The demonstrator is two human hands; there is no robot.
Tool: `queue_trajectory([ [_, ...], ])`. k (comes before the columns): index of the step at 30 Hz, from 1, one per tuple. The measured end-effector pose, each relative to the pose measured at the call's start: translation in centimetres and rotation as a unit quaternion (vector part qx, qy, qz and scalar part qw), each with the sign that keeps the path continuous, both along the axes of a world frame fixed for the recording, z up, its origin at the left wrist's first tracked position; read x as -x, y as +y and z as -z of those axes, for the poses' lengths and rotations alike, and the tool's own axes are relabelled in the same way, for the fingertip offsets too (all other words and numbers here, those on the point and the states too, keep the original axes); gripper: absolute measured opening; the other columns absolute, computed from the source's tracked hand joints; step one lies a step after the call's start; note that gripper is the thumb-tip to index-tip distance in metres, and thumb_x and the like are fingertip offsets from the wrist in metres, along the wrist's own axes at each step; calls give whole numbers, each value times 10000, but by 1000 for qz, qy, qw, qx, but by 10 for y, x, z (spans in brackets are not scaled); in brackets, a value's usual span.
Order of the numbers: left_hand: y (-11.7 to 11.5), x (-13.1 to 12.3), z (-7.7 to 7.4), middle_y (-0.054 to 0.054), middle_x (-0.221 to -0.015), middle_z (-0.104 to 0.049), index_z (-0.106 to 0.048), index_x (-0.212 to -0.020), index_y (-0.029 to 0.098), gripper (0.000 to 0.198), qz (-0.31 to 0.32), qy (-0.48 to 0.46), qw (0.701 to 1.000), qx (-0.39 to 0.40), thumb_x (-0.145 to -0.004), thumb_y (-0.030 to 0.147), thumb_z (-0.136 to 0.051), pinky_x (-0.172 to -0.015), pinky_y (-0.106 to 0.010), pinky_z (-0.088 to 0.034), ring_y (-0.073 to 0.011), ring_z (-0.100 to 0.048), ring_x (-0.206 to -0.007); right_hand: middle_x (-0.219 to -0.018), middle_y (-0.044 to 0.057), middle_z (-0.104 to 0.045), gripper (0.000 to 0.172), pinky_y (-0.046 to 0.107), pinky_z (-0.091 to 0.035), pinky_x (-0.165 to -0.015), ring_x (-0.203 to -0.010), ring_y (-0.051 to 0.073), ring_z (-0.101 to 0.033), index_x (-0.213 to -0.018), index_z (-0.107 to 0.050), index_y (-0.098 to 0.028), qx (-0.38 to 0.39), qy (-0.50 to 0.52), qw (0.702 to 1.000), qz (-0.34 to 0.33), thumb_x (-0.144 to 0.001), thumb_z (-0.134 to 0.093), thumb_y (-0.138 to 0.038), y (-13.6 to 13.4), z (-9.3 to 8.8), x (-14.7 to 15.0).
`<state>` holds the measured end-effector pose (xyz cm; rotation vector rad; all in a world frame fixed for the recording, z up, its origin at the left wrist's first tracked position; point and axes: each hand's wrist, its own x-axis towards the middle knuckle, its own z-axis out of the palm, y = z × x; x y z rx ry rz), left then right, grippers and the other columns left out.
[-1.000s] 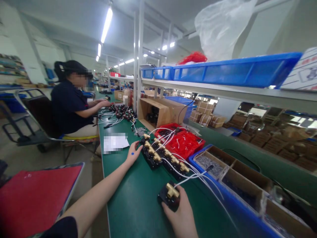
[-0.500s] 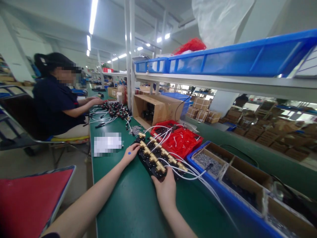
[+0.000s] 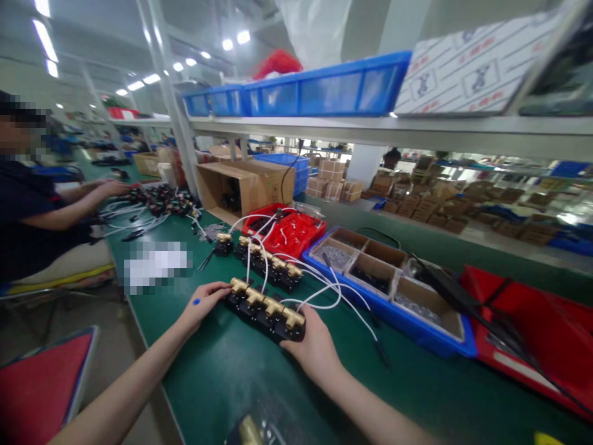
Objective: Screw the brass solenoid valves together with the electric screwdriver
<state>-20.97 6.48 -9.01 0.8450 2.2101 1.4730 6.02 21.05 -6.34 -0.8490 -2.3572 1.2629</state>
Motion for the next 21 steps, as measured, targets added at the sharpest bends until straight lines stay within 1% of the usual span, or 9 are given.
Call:
queue_trajectory([
  [3, -4, -35, -18, -62, -905, -768, -784, -847, 174, 331, 54, -22, 998, 33, -712, 451, -663, -888, -361, -471, -295, -662, -961, -1174, 53, -593, 655, 380, -475, -990, -1074, 208, -572, -1200, -558, -141, 12, -25, 1000, 2, -619, -859, -107, 2, -9, -47],
  [5, -2, -58, -29, -76, -888, -773, -796, -822, 167, 390, 94, -39, 993, 58, -671, 497, -655, -875, -376, -469, -317, -663, -948, -1218, 60, -579, 745, 387, -468, -1010, -1101, 214, -566, -1263, -533, -154, 18, -42, 999, 12, -600, -871, -107, 4, -11, -78],
  [8, 7, -92, -46, -83, -869, -775, -799, -787, 164, 438, 159, -62, 981, 92, -642, 552, -655, -858, -381, -480, -322, -670, -924, -1270, 85, -554, 862, 421, -442, -1060, -1149, 235, -550, -1347, -491, -161, 23, -65, 997, 25, -580, -878, -94, 8, -12, -121],
  [12, 25, -134, -68, -78, -877, -776, -785, -733, 179, 426, 234, -94, 958, 138, -614, 580, -704, -871, -364, -513, -312, -684, -958, -1277, 94, -540, 832, 460, -429, -1074, -1162, 249, -534, -1340, -507, -155, 12, -76, 997, 22, -598, -880, -108, 14, -12, -174],
  [14, 34, -152, -80, -81, -884, -776, -778, -755, 177, 431, 254, -112, 948, 158, -594, 574, -740, -863, -354, -542, -304, -700, -959, -1289, 100, -529, 803, 486, -416, -1084, -1180, 259, -521, -1341, -507, -151, 7, -79, 997, 18, -628, -875, -134, 17, -14, -198],
  [17, 48, -177, -95, -83, -936, -774, -764, -881, 174, 509, 272, -149, 931, 195, -544, 553, -799, -825, -340, -580, -295, -721, -941, -1296, 100, -527, 748, 491, -413, -1090, -1196, 260, -515, -1326, -522, -151, 4, -79, 997, 2, -661, -864, -155, 21, -20, -229],
  [19, 56, -193, -103, -85, -985, -769, -749, -944, 174, 577, 280, -167, 918, 224, -497, 529, -833, -815, -329, -593, -298, -721, -962, -1294, 99, -533, 746, 483, -419, -1088, -1196, 258, -518, -1316, -530, -152, 4, -80, 997, -8, -652, -868, -151, 23, -25, -248],
  [21, 65, -209, -108, -84, -1022, -763, -741, -956, 172, 612, 288, -168, 911, 245, -457, 510, -846, -822, -315, -597, -302, -711, -1002, -1292, 100, -537, 781, 475, -418, -1088, -1193, 257, -522, -1317, -529, -152, 5, -87, 996, -8, -620, -883, -138, 24, -30, -266],
])
